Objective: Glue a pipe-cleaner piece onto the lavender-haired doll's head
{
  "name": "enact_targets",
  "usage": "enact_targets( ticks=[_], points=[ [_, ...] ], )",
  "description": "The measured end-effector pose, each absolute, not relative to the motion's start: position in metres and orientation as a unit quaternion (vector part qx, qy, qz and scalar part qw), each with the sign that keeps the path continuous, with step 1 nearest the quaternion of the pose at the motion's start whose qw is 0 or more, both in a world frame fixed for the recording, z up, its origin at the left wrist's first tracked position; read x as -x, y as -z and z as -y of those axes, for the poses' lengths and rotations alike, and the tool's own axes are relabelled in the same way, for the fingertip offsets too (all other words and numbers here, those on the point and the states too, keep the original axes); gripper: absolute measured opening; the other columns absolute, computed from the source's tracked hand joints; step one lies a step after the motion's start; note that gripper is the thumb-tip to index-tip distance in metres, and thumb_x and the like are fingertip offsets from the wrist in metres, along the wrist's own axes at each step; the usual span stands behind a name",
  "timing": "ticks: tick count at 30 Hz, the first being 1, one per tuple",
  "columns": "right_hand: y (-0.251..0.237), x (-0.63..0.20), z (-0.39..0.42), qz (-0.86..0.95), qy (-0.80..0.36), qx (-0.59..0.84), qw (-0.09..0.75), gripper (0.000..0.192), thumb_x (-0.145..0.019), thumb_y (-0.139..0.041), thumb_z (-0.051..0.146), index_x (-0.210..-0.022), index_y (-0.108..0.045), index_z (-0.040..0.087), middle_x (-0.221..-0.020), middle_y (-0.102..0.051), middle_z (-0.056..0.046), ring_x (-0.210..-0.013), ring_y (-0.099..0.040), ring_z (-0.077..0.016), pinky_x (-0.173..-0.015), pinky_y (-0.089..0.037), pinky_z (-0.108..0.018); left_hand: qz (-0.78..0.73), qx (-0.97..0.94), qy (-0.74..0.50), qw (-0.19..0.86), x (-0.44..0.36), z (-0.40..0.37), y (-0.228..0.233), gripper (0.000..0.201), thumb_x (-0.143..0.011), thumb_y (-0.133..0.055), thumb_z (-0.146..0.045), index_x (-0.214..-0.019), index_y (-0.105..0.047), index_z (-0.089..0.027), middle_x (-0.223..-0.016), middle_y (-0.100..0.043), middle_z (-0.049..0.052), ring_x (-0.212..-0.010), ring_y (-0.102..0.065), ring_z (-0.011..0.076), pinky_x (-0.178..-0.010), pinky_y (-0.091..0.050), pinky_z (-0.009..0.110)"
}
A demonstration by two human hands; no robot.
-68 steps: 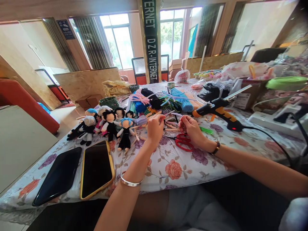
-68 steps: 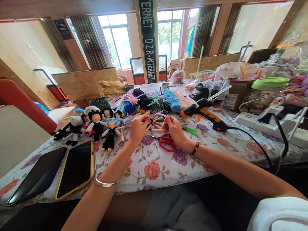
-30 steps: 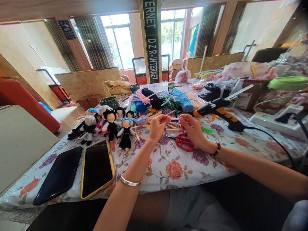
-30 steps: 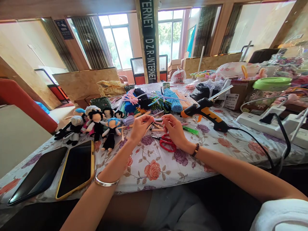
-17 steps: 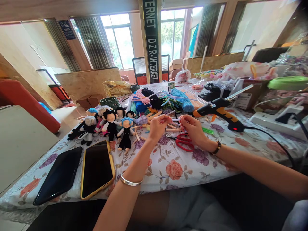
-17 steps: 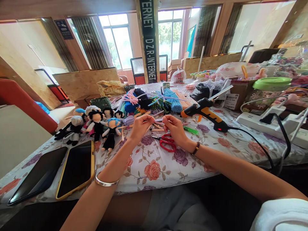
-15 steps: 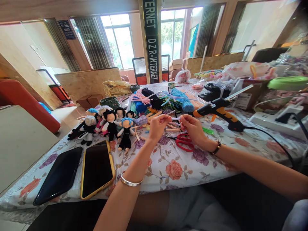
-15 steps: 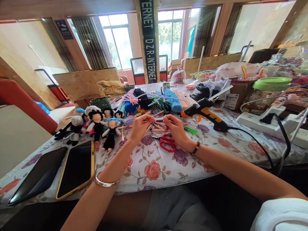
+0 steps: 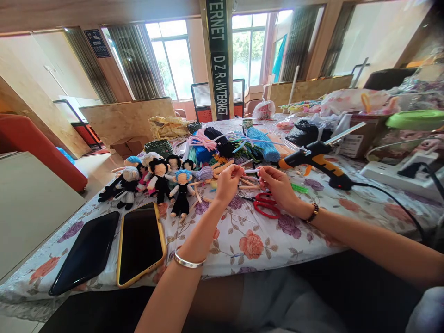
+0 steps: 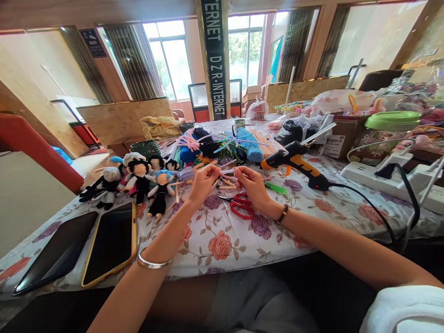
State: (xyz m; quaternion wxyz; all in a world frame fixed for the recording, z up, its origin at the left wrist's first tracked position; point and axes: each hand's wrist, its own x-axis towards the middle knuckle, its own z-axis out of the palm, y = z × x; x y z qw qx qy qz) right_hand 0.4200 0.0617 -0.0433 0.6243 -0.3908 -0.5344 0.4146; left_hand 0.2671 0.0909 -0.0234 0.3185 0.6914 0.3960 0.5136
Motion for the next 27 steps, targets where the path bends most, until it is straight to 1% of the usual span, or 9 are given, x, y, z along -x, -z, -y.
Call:
enact_targets(
  ticks=[9,11,14,16,18,21,23,25,27],
  points=[
    [0.0427,-0.4179,-0.0609,0.534,-0.439,0.394,0.605,0.039,-0.069,-0.067,0.057,-0.075,-0.052,0.021,-0.058,-0.046,0.005,-0.051,-0.043,-0.0083,-0.048,-0.038,-0.023,-0.411,-0.695,-0.507,0.301,-0.2667,-0.0903,0.0211,0.015,-0.080,-0.053,-0.023,-0.066,-0.057,-0.017,-0.064,-0.062,-0.002,-0.063,-0.055,0.0106,-0.065,-0.039,0.023],
    [0.0424,-0.4181,-0.0606,0.538,-0.443,0.389,0.603,0.041,-0.067,-0.068,0.057,-0.075,-0.051,0.021,-0.058,-0.046,0.005,-0.051,-0.043,-0.0082,-0.048,-0.038,-0.023,-0.397,-0.695,-0.508,0.319,-0.2669,-0.0900,0.0209,0.016,-0.080,-0.053,-0.023,-0.065,-0.056,-0.017,-0.063,-0.061,-0.002,-0.062,-0.055,0.0101,-0.065,-0.040,0.022],
    [0.0419,-0.4188,-0.0605,0.539,-0.448,0.380,0.603,0.041,-0.065,-0.070,0.057,-0.075,-0.052,0.021,-0.058,-0.048,0.006,-0.049,-0.042,-0.0070,-0.048,-0.037,-0.022,-0.358,-0.685,-0.512,0.374,-0.2674,-0.0885,0.0200,0.017,-0.080,-0.054,-0.026,-0.065,-0.056,-0.017,-0.063,-0.060,-0.002,-0.063,-0.054,0.0097,-0.065,-0.042,0.022],
    [0.0421,-0.4194,-0.0608,0.534,-0.445,0.378,0.611,0.040,-0.065,-0.070,0.056,-0.075,-0.053,0.021,-0.059,-0.048,0.006,-0.049,-0.042,-0.0066,-0.048,-0.037,-0.022,-0.345,-0.666,-0.527,0.400,-0.2675,-0.0874,0.0191,0.017,-0.078,-0.058,-0.030,-0.067,-0.059,-0.017,-0.065,-0.060,-0.002,-0.065,-0.055,0.0102,-0.066,-0.043,0.022],
    [0.0426,-0.4196,-0.0612,0.527,-0.439,0.379,0.622,0.038,-0.066,-0.070,0.055,-0.075,-0.054,0.021,-0.059,-0.048,0.006,-0.050,-0.042,-0.0063,-0.048,-0.037,-0.021,-0.347,-0.644,-0.547,0.407,-0.2674,-0.0865,0.0182,0.021,-0.077,-0.061,-0.036,-0.069,-0.062,-0.017,-0.069,-0.063,0.000,-0.069,-0.056,0.0109,-0.069,-0.044,0.022],
    [0.0436,-0.4195,-0.0617,0.518,-0.429,0.381,0.634,0.037,-0.068,-0.069,0.055,-0.076,-0.056,0.021,-0.060,-0.048,0.005,-0.050,-0.041,-0.0062,-0.047,-0.037,-0.021,-0.355,-0.613,-0.566,0.421,-0.2668,-0.0860,0.0174,0.035,-0.080,-0.055,-0.049,-0.073,-0.068,-0.017,-0.081,-0.067,0.003,-0.077,-0.058,0.0119,-0.074,-0.045,0.023],
    [0.0440,-0.4195,-0.0621,0.517,-0.426,0.383,0.636,0.037,-0.068,-0.068,0.055,-0.078,-0.056,0.021,-0.060,-0.048,0.005,-0.050,-0.041,-0.0064,-0.047,-0.037,-0.021,-0.353,-0.599,-0.570,0.438,-0.2665,-0.0862,0.0177,0.043,-0.081,-0.051,-0.055,-0.075,-0.070,-0.017,-0.085,-0.069,0.004,-0.080,-0.060,0.0126,-0.075,-0.046,0.024],
    [0.0441,-0.4195,-0.0624,0.518,-0.424,0.386,0.634,0.036,-0.069,-0.067,0.055,-0.079,-0.056,0.022,-0.061,-0.048,0.005,-0.050,-0.041,-0.0067,-0.047,-0.038,-0.021,-0.339,-0.601,-0.564,0.454,-0.2664,-0.0864,0.0184,0.042,-0.077,-0.057,-0.056,-0.075,-0.071,-0.016,-0.083,-0.070,0.005,-0.080,-0.061,0.0136,-0.076,-0.047,0.025],
    [0.0438,-0.4195,-0.0622,0.518,-0.423,0.388,0.634,0.036,-0.069,-0.067,0.054,-0.081,-0.056,0.022,-0.061,-0.048,0.005,-0.050,-0.041,-0.0069,-0.048,-0.038,-0.022,-0.326,-0.606,-0.551,0.472,-0.2668,-0.0862,0.0194,0.035,-0.067,-0.069,-0.051,-0.075,-0.072,-0.016,-0.080,-0.071,0.004,-0.077,-0.062,0.0144,-0.075,-0.048,0.027]
  ],
)
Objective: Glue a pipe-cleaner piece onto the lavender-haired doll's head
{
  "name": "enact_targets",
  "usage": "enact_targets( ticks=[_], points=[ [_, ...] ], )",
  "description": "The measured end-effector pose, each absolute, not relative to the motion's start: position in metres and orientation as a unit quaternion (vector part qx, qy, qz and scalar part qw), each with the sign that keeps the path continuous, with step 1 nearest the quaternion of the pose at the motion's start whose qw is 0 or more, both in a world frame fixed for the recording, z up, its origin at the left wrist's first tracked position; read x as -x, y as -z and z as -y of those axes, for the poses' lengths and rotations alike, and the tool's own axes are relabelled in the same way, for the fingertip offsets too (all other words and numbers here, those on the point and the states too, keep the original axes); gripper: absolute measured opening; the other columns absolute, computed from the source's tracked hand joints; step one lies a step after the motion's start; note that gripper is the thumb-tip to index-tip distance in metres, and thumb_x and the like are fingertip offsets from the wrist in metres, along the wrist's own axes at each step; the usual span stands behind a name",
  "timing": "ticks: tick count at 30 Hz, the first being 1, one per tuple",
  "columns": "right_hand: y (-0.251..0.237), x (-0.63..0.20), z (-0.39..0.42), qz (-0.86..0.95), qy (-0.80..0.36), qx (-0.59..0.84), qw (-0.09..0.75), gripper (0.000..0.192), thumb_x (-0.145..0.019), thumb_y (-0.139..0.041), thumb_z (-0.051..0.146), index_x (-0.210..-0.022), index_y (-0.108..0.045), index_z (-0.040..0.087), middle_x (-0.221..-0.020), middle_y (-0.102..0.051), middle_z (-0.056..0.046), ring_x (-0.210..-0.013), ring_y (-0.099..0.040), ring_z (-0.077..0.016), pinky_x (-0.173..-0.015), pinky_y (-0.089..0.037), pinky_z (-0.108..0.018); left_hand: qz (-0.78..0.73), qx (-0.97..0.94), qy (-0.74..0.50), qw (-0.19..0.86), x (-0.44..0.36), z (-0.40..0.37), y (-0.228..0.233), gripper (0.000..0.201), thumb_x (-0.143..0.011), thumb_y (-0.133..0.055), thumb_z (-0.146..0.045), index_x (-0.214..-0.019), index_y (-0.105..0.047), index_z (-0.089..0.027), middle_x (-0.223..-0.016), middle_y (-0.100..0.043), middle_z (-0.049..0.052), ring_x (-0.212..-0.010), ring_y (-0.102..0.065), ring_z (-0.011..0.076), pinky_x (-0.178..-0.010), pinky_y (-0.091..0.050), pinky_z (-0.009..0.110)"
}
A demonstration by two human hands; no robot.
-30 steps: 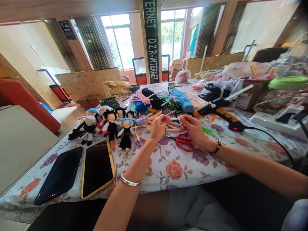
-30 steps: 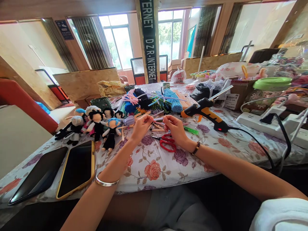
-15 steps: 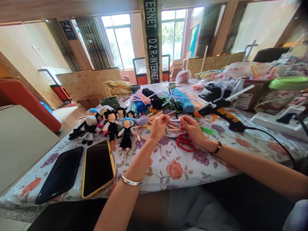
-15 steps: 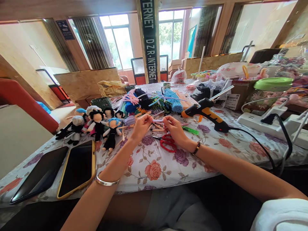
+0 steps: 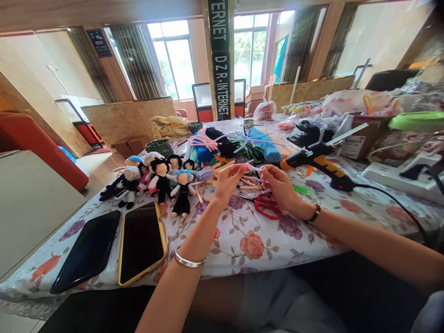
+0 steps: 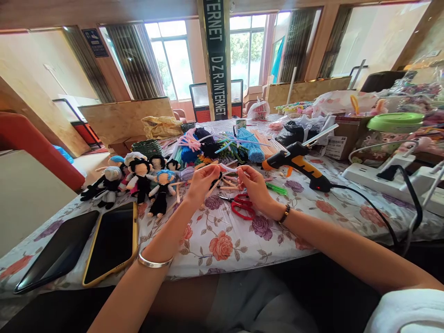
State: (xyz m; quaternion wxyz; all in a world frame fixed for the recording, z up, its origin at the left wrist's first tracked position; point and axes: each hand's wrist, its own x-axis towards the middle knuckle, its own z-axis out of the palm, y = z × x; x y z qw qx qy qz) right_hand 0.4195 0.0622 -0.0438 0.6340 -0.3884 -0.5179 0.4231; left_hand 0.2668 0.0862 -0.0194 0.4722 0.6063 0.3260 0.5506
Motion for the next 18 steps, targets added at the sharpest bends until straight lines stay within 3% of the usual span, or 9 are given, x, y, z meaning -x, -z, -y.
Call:
enact_targets(
  ticks=[3,7,13,18],
  points=[
    [0.043,-0.419,-0.061,0.520,-0.429,0.393,0.625,0.036,-0.069,-0.068,0.054,-0.080,-0.058,0.022,-0.062,-0.049,0.005,-0.051,-0.042,-0.0072,-0.049,-0.039,-0.022,-0.318,-0.607,-0.536,0.493,-0.268,-0.085,0.020,0.030,-0.056,-0.079,-0.039,-0.074,-0.072,-0.017,-0.082,-0.071,0.004,-0.075,-0.063,0.0145,-0.074,-0.049,0.028],
    [0.042,-0.418,-0.059,0.537,-0.438,0.398,0.601,0.036,-0.069,-0.068,0.053,-0.075,-0.058,0.020,-0.060,-0.049,0.005,-0.052,-0.042,-0.0075,-0.049,-0.036,-0.022,-0.309,-0.606,-0.541,0.495,-0.269,-0.083,0.020,0.018,-0.059,-0.077,-0.031,-0.068,-0.072,-0.017,-0.086,-0.072,0.004,-0.079,-0.063,0.0149,-0.078,-0.049,0.029],
    [0.039,-0.418,-0.054,0.564,-0.422,0.410,0.580,0.035,-0.069,-0.068,0.052,-0.080,-0.062,0.020,-0.059,-0.050,0.004,-0.053,-0.042,-0.0085,-0.048,-0.035,-0.022,-0.337,-0.608,-0.532,0.484,-0.268,-0.081,0.018,0.019,-0.060,-0.076,-0.033,-0.070,-0.073,-0.016,-0.072,-0.071,0.003,-0.071,-0.062,0.0137,-0.074,-0.047,0.028],
    [0.034,-0.418,-0.049,0.587,-0.342,0.410,0.609,0.035,-0.075,-0.062,0.054,-0.082,-0.065,0.020,-0.074,-0.055,0.000,-0.055,-0.045,-0.0081,-0.050,-0.039,-0.023,-0.340,-0.645,-0.505,0.463,-0.268,-0.078,0.016,0.022,-0.058,-0.077,-0.035,-0.066,-0.073,-0.015,-0.070,-0.068,0.004,-0.068,-0.059,0.0132,-0.065,-0.045,0.025]
  ],
)
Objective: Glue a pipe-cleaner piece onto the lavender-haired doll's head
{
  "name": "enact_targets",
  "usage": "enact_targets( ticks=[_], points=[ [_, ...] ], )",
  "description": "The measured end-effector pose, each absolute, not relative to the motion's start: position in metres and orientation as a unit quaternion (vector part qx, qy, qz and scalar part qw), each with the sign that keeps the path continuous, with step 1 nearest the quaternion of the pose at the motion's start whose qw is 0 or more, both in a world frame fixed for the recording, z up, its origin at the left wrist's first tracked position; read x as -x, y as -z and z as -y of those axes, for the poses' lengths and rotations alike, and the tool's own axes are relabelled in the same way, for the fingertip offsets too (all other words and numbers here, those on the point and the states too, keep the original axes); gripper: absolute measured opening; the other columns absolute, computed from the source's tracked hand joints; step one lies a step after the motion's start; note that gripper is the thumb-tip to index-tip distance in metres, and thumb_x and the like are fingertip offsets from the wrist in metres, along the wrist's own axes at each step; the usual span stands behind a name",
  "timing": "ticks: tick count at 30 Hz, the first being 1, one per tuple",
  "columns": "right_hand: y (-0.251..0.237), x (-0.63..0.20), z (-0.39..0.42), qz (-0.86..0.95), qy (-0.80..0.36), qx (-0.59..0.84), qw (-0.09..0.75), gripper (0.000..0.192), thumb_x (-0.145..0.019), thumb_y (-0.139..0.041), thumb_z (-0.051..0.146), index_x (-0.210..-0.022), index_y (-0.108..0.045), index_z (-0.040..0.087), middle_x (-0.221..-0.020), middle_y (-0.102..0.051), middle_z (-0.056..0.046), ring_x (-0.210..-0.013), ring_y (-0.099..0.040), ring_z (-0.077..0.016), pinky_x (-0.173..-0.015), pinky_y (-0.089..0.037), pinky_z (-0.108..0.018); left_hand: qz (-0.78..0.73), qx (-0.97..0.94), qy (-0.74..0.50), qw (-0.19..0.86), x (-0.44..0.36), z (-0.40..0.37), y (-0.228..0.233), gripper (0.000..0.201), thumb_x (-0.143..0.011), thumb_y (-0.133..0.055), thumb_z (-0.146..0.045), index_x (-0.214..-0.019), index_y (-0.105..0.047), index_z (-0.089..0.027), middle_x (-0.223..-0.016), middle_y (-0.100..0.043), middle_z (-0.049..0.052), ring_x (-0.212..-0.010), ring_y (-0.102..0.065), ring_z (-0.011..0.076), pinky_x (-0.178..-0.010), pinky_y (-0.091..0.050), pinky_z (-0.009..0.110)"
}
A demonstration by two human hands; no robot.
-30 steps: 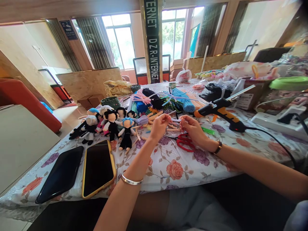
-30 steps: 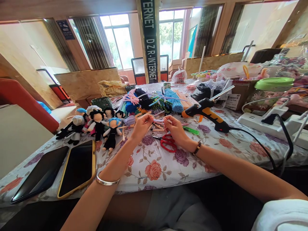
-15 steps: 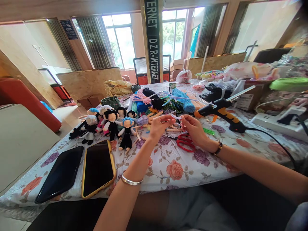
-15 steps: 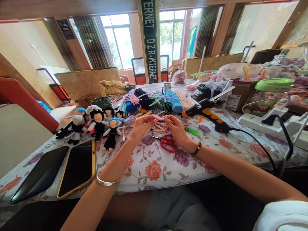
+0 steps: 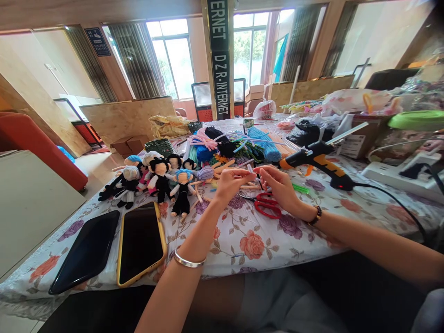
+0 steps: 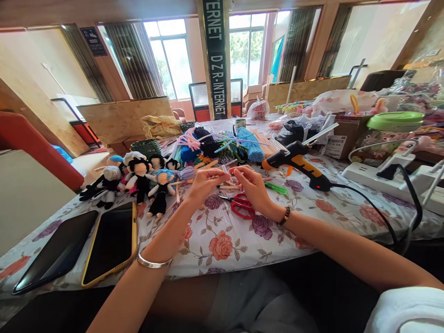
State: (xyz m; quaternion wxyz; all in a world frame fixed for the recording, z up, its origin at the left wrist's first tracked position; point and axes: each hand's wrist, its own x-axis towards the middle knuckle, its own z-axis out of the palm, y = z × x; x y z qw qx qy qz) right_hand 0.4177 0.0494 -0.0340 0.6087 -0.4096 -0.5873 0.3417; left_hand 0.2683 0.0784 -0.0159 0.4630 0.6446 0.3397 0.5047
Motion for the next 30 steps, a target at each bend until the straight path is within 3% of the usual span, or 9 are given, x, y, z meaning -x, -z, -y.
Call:
enact_targets(
  ticks=[7,15,22,26,30],
  points=[
    [0.032,-0.419,-0.048,0.652,-0.273,0.411,0.575,0.037,-0.084,-0.052,0.052,-0.078,-0.064,0.018,-0.091,-0.054,-0.004,-0.059,-0.046,-0.0069,-0.049,-0.041,-0.021,-0.337,-0.690,-0.442,0.464,-0.269,-0.084,0.025,0.034,-0.056,-0.078,-0.042,-0.073,-0.075,-0.012,-0.073,-0.065,0.004,-0.068,-0.055,0.0125,-0.065,-0.043,0.026],
    [0.032,-0.424,-0.054,0.684,-0.207,0.430,0.551,0.029,-0.083,-0.057,0.044,-0.073,-0.063,0.018,-0.092,-0.056,-0.005,-0.067,-0.052,-0.0102,-0.051,-0.043,-0.023,-0.345,-0.693,-0.420,0.474,-0.269,-0.082,0.023,0.038,-0.055,-0.077,-0.045,-0.075,-0.075,-0.012,-0.072,-0.067,0.005,-0.066,-0.056,0.0135,-0.066,-0.044,0.027],
    [0.025,-0.442,-0.069,0.744,-0.015,0.448,0.495,0.025,-0.087,-0.050,0.035,-0.072,-0.063,0.019,-0.094,-0.061,-0.009,-0.076,-0.057,-0.0167,-0.059,-0.047,-0.030,-0.369,-0.670,-0.428,0.482,-0.270,-0.081,0.023,0.035,-0.054,-0.078,-0.042,-0.073,-0.075,-0.012,-0.069,-0.068,0.005,-0.064,-0.058,0.0129,-0.064,-0.043,0.027],
    [0.024,-0.452,-0.075,0.756,0.041,0.471,0.452,0.021,-0.083,-0.057,0.030,-0.070,-0.069,0.019,-0.092,-0.064,-0.007,-0.070,-0.058,-0.0155,-0.064,-0.047,-0.032,-0.376,-0.671,-0.438,0.465,-0.269,-0.083,0.025,0.033,-0.056,-0.077,-0.041,-0.073,-0.075,-0.013,-0.071,-0.069,0.006,-0.065,-0.058,0.0135,-0.063,-0.042,0.026],
    [0.026,-0.453,-0.074,0.786,0.027,0.474,0.397,0.017,-0.078,-0.065,0.033,-0.066,-0.072,0.022,-0.091,-0.065,-0.004,-0.068,-0.059,-0.0143,-0.064,-0.046,-0.030,-0.385,-0.685,-0.460,0.413,-0.267,-0.086,0.025,0.029,-0.060,-0.075,-0.041,-0.072,-0.075,-0.014,-0.071,-0.068,0.005,-0.067,-0.057,0.0132,-0.063,-0.040,0.025]
  ],
)
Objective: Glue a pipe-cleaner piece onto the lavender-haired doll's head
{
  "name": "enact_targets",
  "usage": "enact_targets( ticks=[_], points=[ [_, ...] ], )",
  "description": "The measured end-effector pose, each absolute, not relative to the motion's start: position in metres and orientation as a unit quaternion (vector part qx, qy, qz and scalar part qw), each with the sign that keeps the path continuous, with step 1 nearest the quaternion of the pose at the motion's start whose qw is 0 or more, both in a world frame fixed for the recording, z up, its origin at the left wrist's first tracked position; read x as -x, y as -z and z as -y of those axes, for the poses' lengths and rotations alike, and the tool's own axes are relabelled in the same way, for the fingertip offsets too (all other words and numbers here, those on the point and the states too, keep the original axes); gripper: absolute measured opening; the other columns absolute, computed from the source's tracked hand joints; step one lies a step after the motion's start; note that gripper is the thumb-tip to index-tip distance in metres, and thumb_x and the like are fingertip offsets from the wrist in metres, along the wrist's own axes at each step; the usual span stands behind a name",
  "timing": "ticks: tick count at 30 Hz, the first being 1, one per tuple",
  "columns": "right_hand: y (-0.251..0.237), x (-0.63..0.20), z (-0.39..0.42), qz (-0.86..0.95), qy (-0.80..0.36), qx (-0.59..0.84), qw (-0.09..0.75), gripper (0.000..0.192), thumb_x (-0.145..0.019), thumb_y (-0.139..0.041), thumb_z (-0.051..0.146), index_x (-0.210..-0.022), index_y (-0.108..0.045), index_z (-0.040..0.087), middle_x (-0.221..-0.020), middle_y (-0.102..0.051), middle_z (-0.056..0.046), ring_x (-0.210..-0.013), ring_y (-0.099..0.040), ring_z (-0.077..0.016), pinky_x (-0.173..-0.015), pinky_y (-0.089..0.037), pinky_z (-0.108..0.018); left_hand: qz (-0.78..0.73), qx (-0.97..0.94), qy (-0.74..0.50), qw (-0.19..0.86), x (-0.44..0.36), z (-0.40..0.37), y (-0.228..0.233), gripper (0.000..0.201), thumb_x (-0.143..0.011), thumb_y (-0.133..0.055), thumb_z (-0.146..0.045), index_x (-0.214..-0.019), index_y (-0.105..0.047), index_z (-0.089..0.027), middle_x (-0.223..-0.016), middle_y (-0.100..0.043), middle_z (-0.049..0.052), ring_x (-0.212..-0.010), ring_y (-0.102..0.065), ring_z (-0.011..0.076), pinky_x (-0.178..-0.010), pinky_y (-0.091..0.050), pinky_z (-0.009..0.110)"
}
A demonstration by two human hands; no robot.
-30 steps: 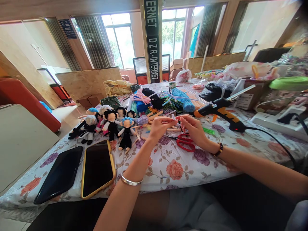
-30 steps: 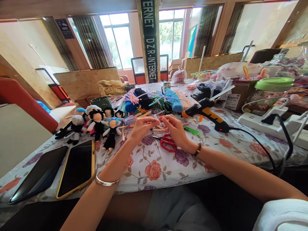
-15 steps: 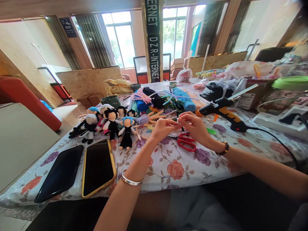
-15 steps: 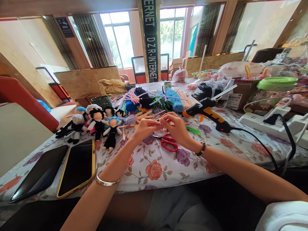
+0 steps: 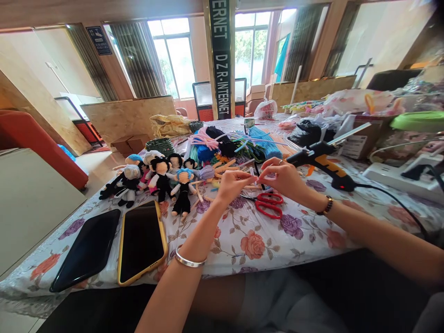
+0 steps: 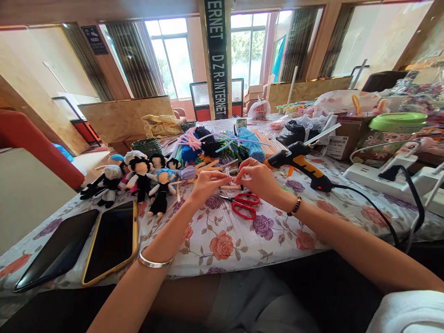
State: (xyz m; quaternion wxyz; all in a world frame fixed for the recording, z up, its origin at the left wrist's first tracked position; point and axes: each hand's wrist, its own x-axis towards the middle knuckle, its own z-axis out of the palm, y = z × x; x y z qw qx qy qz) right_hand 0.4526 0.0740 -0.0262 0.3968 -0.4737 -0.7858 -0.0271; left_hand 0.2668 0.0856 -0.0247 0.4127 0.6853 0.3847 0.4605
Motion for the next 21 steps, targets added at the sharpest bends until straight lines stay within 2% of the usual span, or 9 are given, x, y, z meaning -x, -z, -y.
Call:
enact_targets(
  ticks=[2,4,7,10,13,17,21],
  points=[
    [0.028,-0.451,-0.073,0.805,0.005,0.467,0.366,0.017,-0.080,-0.062,0.031,-0.069,-0.073,0.023,-0.090,-0.065,-0.004,-0.069,-0.060,-0.0145,-0.065,-0.046,-0.030,-0.390,-0.684,-0.470,0.399,-0.266,-0.086,0.024,0.029,-0.061,-0.074,-0.042,-0.071,-0.075,-0.015,-0.071,-0.069,0.005,-0.068,-0.058,0.0140,-0.063,-0.040,0.025],
    [0.030,-0.449,-0.073,0.823,-0.020,0.449,0.347,0.016,-0.082,-0.057,0.024,-0.080,-0.073,0.023,-0.095,-0.066,-0.004,-0.070,-0.060,-0.0144,-0.066,-0.046,-0.030,-0.396,-0.679,-0.476,0.393,-0.265,-0.086,0.023,0.030,-0.061,-0.075,-0.043,-0.071,-0.075,-0.015,-0.071,-0.069,0.005,-0.070,-0.059,0.0148,-0.064,-0.041,0.025],
    [0.029,-0.447,-0.073,0.825,-0.054,0.436,0.355,0.021,-0.078,-0.056,0.018,-0.091,-0.071,0.022,-0.100,-0.064,-0.005,-0.068,-0.059,-0.0130,-0.062,-0.046,-0.028,-0.403,-0.673,-0.477,0.396,-0.265,-0.086,0.023,0.032,-0.059,-0.076,-0.044,-0.071,-0.075,-0.015,-0.072,-0.070,0.005,-0.071,-0.060,0.0153,-0.065,-0.041,0.025],
    [0.023,-0.446,-0.070,0.808,-0.097,0.443,0.377,0.016,-0.081,-0.055,0.027,-0.088,-0.067,0.019,-0.094,-0.065,-0.006,-0.066,-0.058,-0.0130,-0.058,-0.046,-0.026,-0.407,-0.673,-0.477,0.392,-0.265,-0.085,0.022,0.034,-0.058,-0.076,-0.046,-0.071,-0.075,-0.015,-0.071,-0.069,0.005,-0.070,-0.059,0.0152,-0.064,-0.041,0.025],
    [0.017,-0.444,-0.067,0.807,-0.123,0.437,0.378,0.027,-0.088,-0.047,0.038,-0.087,-0.064,0.018,-0.091,-0.065,-0.007,-0.074,-0.059,-0.0157,-0.059,-0.046,-0.026,-0.404,-0.674,-0.478,0.392,-0.265,-0.085,0.022,0.036,-0.058,-0.075,-0.047,-0.072,-0.075,-0.014,-0.071,-0.069,0.005,-0.069,-0.059,0.0151,-0.063,-0.041,0.025],
    [0.015,-0.442,-0.063,0.835,-0.107,0.414,0.346,0.030,-0.092,-0.040,0.038,-0.086,-0.061,0.018,-0.093,-0.065,-0.008,-0.078,-0.058,-0.0156,-0.066,-0.046,-0.027,-0.405,-0.678,-0.468,0.396,-0.264,-0.085,0.022,0.037,-0.058,-0.075,-0.049,-0.072,-0.075,-0.014,-0.071,-0.070,0.005,-0.069,-0.059,0.0152,-0.063,-0.041,0.025],
    [0.015,-0.442,-0.062,0.846,-0.118,0.390,0.345,0.030,-0.093,-0.039,0.040,-0.086,-0.060,0.019,-0.091,-0.063,-0.007,-0.078,-0.058,-0.0150,-0.066,-0.046,-0.027,-0.405,-0.678,-0.461,0.404,-0.264,-0.085,0.023,0.038,-0.059,-0.074,-0.049,-0.073,-0.075,-0.014,-0.072,-0.070,0.005,-0.069,-0.059,0.0151,-0.064,-0.041,0.025]
  ],
)
